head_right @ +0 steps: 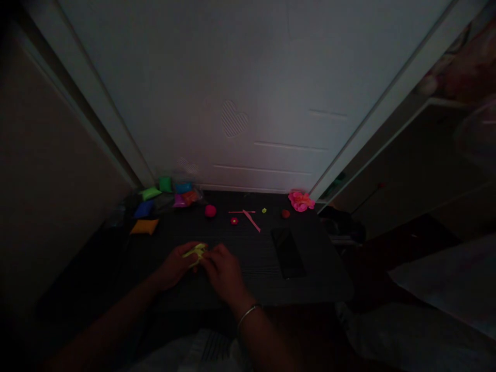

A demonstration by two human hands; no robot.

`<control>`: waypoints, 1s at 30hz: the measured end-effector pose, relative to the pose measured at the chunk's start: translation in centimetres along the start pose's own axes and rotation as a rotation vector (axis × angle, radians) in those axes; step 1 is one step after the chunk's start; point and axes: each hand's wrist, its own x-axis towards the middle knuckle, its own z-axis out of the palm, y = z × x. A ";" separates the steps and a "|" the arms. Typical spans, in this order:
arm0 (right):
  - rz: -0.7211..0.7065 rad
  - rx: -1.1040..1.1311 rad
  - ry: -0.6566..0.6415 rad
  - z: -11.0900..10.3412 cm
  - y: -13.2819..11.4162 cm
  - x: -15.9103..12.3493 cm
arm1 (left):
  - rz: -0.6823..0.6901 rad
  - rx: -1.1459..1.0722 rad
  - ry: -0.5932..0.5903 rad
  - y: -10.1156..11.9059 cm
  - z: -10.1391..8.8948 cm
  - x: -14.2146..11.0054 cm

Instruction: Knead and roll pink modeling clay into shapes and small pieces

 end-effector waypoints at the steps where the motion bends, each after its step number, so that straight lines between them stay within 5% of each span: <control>1: 0.016 0.022 0.011 0.0 0.0 0.0 | 0.009 0.054 -0.001 0.1 -0.1 0.1; 7: 0.176 0.144 0.166 -0.2 0.7 0.4 | 0.136 0.572 0.155 2.9 -2.5 1.7; 14: 0.218 0.161 0.146 -0.6 1.2 0.5 | 0.298 1.183 0.244 4.8 -6.5 4.0; 20: 0.306 0.152 0.131 -0.5 1.0 0.2 | 0.494 1.520 0.335 5.3 -6.2 4.5; 25: 0.329 0.126 0.077 -0.5 0.9 0.3 | 0.644 1.313 0.190 5.6 -3.1 6.0; 30: 0.330 0.119 0.100 -0.5 0.9 0.2 | 0.519 0.910 0.106 4.3 -1.5 9.2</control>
